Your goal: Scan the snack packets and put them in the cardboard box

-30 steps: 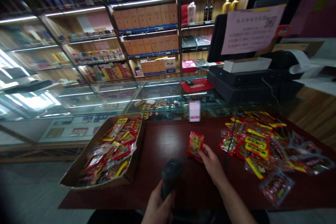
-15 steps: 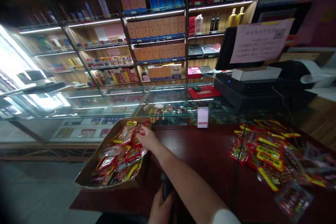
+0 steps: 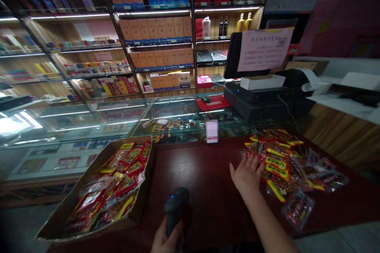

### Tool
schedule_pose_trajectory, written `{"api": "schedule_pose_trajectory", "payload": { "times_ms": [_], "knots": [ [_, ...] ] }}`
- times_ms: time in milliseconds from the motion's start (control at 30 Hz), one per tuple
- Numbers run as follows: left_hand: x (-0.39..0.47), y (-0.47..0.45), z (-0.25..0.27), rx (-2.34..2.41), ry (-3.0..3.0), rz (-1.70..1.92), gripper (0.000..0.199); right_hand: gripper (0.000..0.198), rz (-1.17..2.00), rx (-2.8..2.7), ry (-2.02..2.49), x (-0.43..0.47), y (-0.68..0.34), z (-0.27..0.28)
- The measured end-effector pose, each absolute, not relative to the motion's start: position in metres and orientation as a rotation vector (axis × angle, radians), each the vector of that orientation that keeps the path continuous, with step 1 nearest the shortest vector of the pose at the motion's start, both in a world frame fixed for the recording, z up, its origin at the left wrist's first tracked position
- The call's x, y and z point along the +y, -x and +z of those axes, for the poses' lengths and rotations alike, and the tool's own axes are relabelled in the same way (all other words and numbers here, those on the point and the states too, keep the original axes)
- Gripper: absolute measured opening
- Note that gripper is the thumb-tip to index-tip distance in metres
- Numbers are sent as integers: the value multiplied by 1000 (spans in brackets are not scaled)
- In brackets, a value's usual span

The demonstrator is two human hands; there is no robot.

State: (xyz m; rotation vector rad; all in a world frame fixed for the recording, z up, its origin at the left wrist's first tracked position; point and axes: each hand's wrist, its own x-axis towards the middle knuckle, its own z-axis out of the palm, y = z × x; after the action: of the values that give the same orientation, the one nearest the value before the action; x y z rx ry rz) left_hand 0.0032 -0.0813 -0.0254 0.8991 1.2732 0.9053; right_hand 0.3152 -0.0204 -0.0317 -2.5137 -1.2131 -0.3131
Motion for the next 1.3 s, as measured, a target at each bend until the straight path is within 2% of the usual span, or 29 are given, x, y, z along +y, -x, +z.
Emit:
{"api": "schedule_pose_trajectory", "payload": {
  "times_ms": [133, 367, 433, 500, 600, 667, 767, 900, 1000, 1133, 1300],
  "knots": [
    [-82, -3, -21, 1316, -917, 907, 62, 75, -230, -1319, 2329, -46, -276, -47],
    [-84, 0, -22, 1285, -963, 880, 60, 36, 208, -1757, 1894, -56, -192, -32],
    [-84, 1, -22, 1263, -980, 881, 56, 33, 256, -1719, 1914, -53, -197, -29],
    [-84, 2, -20, 1249, -987, 873, 53, 41, 281, -1629, 1999, -47, -213, -26],
    [-84, 3, -17, 1231, -997, 859, 53, 81, 369, -1634, 2107, -35, -238, -19],
    [-85, 3, -16, 1216, -1010, 857, 53, 95, 468, -1746, 2110, -28, -248, -12],
    [-86, 2, -15, 1215, -1025, 868, 50, 94, 534, -1906, 2030, -21, -251, -3],
    [-87, 1, -18, 1225, -1015, 891, 51, 76, 602, -1935, 1892, -19, -245, -3],
    [-85, 2, -23, 1226, -1011, 880, 56, 66, 615, -1760, 1664, -21, -237, -14],
    [-83, 2, -29, 1240, -1003, 874, 59, 77, 610, -1508, 1400, -16, -228, -27],
    [-85, -2, -30, 1259, -955, 913, 58, 91, 703, -1354, 1437, -3, -226, -35]
  ]
}}
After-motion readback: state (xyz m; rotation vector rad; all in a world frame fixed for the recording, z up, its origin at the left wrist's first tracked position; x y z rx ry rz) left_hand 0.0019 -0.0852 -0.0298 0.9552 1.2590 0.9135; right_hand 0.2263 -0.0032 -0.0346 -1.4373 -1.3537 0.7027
